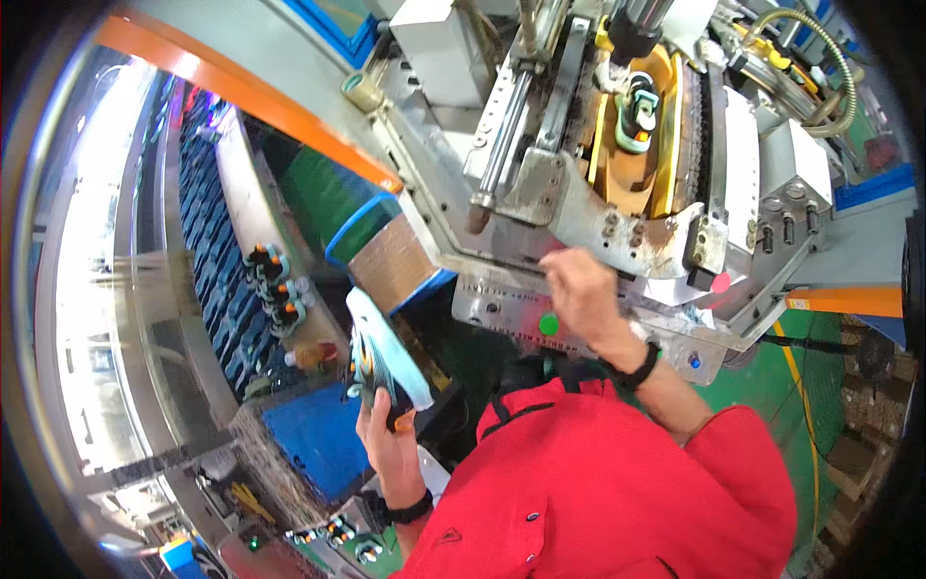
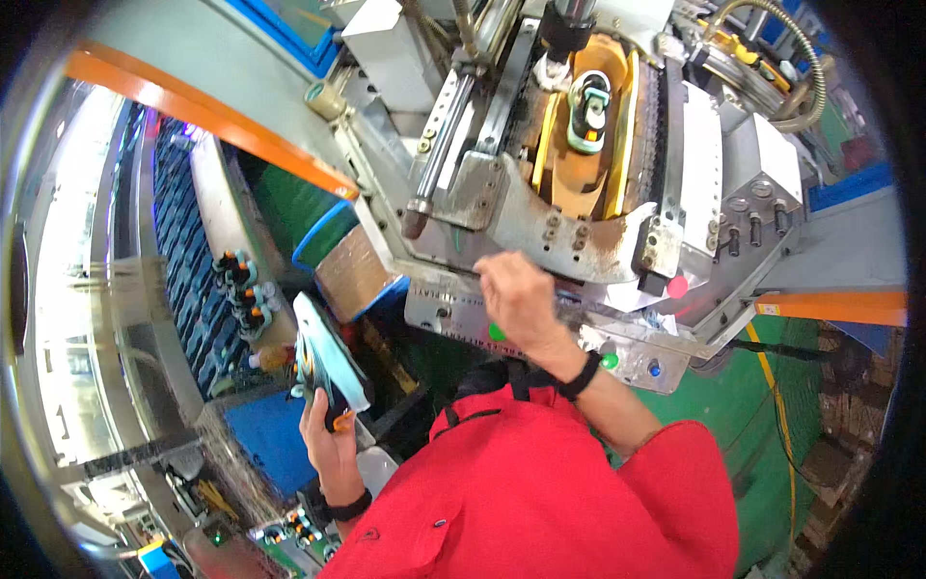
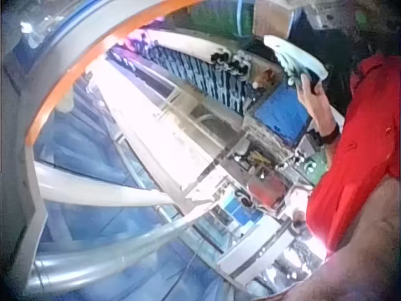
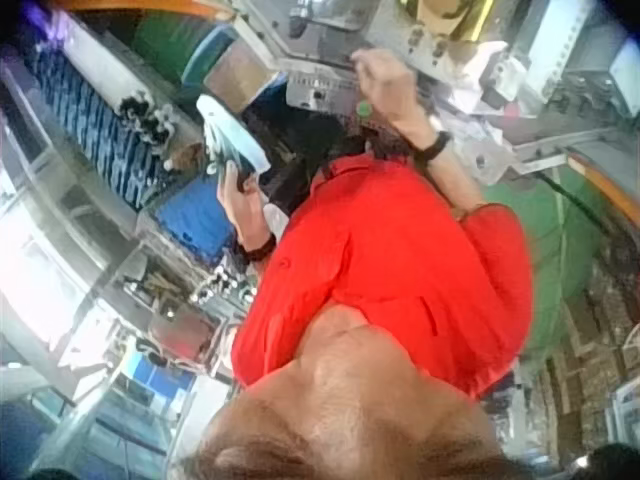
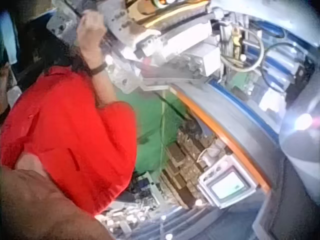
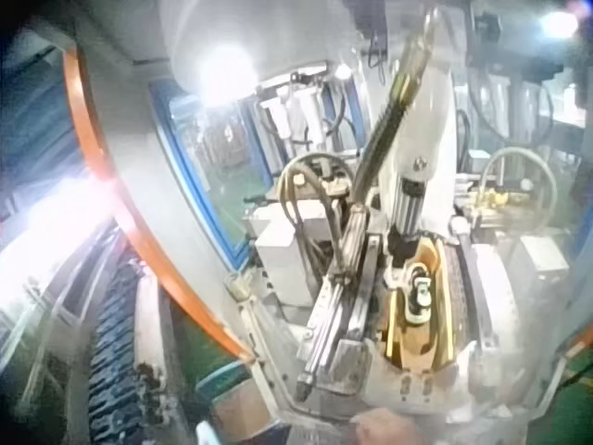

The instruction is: Operating a heat-pressing or sole-attachment machine in a shoe factory conveyor line.

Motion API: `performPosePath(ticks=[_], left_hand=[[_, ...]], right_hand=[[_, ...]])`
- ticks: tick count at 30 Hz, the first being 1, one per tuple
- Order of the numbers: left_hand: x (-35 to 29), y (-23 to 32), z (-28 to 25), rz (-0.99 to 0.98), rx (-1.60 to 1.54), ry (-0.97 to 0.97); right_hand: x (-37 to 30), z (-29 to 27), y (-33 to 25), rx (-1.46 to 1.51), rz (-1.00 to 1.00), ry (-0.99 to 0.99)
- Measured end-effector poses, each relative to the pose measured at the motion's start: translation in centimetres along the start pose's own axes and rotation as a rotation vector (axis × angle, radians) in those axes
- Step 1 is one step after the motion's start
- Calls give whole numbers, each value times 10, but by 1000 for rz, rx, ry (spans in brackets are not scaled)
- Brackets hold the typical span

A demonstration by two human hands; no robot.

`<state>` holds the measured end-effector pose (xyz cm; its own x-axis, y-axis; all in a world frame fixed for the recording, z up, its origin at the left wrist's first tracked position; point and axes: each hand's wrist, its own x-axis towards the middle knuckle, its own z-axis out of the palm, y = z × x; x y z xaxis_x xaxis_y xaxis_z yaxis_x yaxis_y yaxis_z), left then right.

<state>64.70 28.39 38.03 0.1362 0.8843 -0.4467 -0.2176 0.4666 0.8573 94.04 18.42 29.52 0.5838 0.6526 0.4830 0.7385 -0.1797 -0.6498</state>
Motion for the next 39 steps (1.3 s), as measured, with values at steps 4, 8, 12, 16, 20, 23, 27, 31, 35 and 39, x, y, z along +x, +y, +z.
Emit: performPosePath(ticks=[4,8,12,16,20,23,27,31,35,39], left_hand=[[-10,-5,15,-85,19,-101],[-32,-9,14,-73,21,-108],[-35,-15,7,-60,22,-69],[-35,-23,-1,-31,-18,-22],[-30,-29,1,-74,-49,-78],[-35,-35,7,-61,-44,-75],[-45,-45,2,-31,-56,-20],[-53,-55,-8,-36,-65,15],[-81,-57,-30,2,-90,102],[-104,-65,-55,122,115,205]], right_hand=[[-91,75,60,-133,78,-290],[-109,92,81,-149,58,-376],[-79,54,48,120,90,-175],[52,-83,10,182,61,302],[244,-211,12,72,-231,764],[310,-235,25,291,-155,618],[325,-228,39,162,62,611],[325,-228,45,175,23,624],[332,-219,51,335,143,481],[328,-233,92,143,22,337]])
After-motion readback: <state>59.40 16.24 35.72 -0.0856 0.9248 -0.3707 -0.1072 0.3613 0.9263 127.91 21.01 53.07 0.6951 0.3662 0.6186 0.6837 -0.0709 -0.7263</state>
